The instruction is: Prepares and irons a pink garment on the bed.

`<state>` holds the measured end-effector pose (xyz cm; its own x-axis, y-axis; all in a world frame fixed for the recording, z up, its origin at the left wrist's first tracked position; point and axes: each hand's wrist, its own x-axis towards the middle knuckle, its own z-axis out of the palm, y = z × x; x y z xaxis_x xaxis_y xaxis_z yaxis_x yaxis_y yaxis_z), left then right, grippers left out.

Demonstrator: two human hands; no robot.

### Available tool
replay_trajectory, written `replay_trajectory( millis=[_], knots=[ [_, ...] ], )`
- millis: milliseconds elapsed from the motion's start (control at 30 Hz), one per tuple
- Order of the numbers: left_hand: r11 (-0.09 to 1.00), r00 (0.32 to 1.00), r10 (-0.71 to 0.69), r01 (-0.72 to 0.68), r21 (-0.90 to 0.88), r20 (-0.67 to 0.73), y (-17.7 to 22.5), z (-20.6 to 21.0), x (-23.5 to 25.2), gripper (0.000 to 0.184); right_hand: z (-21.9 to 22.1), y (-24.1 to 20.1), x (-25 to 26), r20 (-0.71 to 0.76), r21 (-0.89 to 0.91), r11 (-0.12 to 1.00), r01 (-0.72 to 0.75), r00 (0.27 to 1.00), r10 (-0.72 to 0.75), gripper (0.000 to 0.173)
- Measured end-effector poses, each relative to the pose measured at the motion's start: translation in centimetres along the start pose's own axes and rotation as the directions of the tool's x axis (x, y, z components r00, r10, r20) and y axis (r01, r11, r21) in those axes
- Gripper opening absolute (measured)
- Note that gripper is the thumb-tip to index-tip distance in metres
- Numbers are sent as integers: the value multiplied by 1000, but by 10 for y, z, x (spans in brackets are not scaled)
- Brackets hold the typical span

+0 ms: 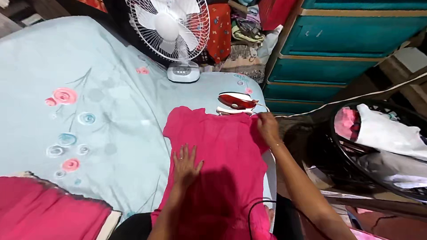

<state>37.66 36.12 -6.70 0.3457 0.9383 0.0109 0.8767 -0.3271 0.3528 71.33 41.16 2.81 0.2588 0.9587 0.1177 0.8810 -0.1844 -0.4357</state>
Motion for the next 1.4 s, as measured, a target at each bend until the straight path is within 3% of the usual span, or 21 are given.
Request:
replay_trajectory(
  millis=[100, 200, 300, 400, 533, 600, 667, 767, 833, 933, 1100, 1267, 1400],
  knots=[
    [999, 1000, 2, -3, -41, -18, 0, -6, 2, 66, 42, -30, 37, 78, 1, 959, 285, 956, -284, 28],
    [984, 987, -45, 17, -176, -154, -10, -22, 16, 39, 66, -52, 66, 369, -109, 954, 279, 902, -222, 27],
    [916, 931, -309, 235, -326, -197, -32, -52, 48, 35, 72, -67, 81, 512, -204, 956, 209, 856, -78, 27],
    [773, 836, -544, 464, -433, -75, -60, -65, 93, 41, 68, -74, 91, 498, -216, 964, 154, 867, -27, 27],
    [675, 755, -626, 650, -349, 195, -70, -67, 144, 62, 53, -68, 114, 401, -178, 980, 92, 916, -13, 33],
    [693, 761, -597, 649, -314, 254, -67, -66, 161, 52, 35, -70, 123, 366, -136, 988, 68, 931, -14, 32],
    [685, 786, -570, 615, -390, 240, -73, -66, 171, 41, 13, -76, 124, 310, -23, 998, 67, 949, -56, 32],
    [565, 776, -613, 561, -605, 148, -92, -60, 174, 36, -17, -96, 98, 240, 194, 976, 95, 960, -141, 33],
    [503, 751, -653, 526, -686, 97, -101, -57, 170, 34, -19, -111, 74, 268, 297, 945, 136, 938, -220, 29],
    [475, 720, -693, 496, -727, 39, -108, -51, 163, 29, 2, -145, 41, 422, 387, 920, 59, 876, -234, 28],
    [456, 643, -766, 525, -718, -16, -108, -55, 157, 29, 67, -183, 15, 606, 293, 953, -79, 786, -121, 36],
    [500, 633, -771, 531, -684, -71, -118, -52, 149, 32, 103, -185, 48, 505, 296, 935, -195, 863, 21, 40],
    [442, 590, -804, 520, -731, -66, -121, -44, 148, 30, 127, -188, 87, 432, 336, 917, -215, 900, 53, 39]
  ],
)
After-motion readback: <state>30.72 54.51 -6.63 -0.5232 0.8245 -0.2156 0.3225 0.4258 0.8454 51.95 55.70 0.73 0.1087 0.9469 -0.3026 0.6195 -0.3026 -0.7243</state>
